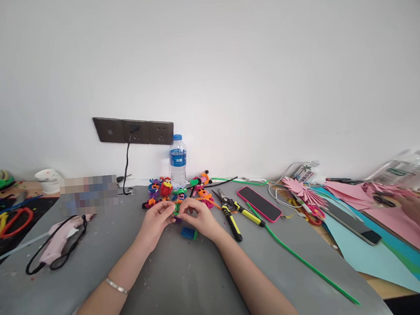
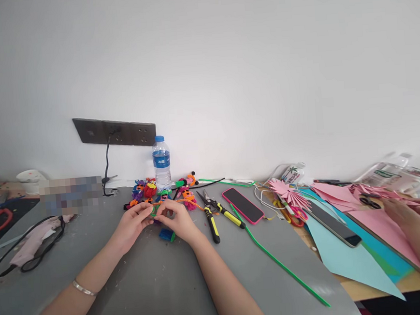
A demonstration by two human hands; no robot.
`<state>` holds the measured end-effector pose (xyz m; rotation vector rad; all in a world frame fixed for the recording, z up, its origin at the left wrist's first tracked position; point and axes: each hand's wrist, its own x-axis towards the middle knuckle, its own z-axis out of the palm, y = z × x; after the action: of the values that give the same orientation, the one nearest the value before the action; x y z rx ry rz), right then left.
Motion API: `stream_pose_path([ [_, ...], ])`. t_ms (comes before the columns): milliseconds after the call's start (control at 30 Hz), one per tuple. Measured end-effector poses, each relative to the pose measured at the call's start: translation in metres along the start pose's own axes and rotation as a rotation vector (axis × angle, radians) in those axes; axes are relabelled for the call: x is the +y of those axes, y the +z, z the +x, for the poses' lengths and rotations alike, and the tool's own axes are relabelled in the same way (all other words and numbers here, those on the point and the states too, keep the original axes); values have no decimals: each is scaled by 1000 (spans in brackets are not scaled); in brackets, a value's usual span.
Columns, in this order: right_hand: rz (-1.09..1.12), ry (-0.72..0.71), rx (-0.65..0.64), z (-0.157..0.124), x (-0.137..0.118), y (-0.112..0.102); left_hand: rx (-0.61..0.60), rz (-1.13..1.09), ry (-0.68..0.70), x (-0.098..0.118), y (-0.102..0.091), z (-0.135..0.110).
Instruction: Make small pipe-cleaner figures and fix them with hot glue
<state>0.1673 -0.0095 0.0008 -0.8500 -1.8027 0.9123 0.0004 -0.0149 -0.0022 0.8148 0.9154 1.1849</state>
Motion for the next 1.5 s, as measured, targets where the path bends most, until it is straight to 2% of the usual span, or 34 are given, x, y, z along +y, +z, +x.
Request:
stream_pose_path([
  [133, 28, 5, -19, 1, 0, -7, 14, -87, -20, 0, -1, 2],
  [300, 108, 49, 52, 2, 2, -16, 42, 23, 51, 6, -5, 3],
  [367, 123, 58, 36, 2, 2, -17, 11, 61, 51, 8, -5, 1],
  [567, 157, 78, -119, -1, 6, -10, -174, 242, 7, 7, -1, -3],
  [833, 157, 92, -165, -1, 5, -16, -118, 307, 66, 10, -2, -2],
  [1000, 216, 108, -104, 1, 2, -31, -184, 338, 27, 15, -3, -4],
  [1100, 335, 148, -133, 1, 2, -35, -250, 353, 22, 15, -4, -5],
  [1200, 423, 201, -187, -1, 0, -33, -275, 380, 23, 14, -2, -6],
  [1333, 505, 257, -248, -1, -2, -20, -249, 361, 40, 12, 0, -6],
  [1500, 445, 259, -124, 0, 1, -6, -226, 389, 56, 12, 2, -7],
])
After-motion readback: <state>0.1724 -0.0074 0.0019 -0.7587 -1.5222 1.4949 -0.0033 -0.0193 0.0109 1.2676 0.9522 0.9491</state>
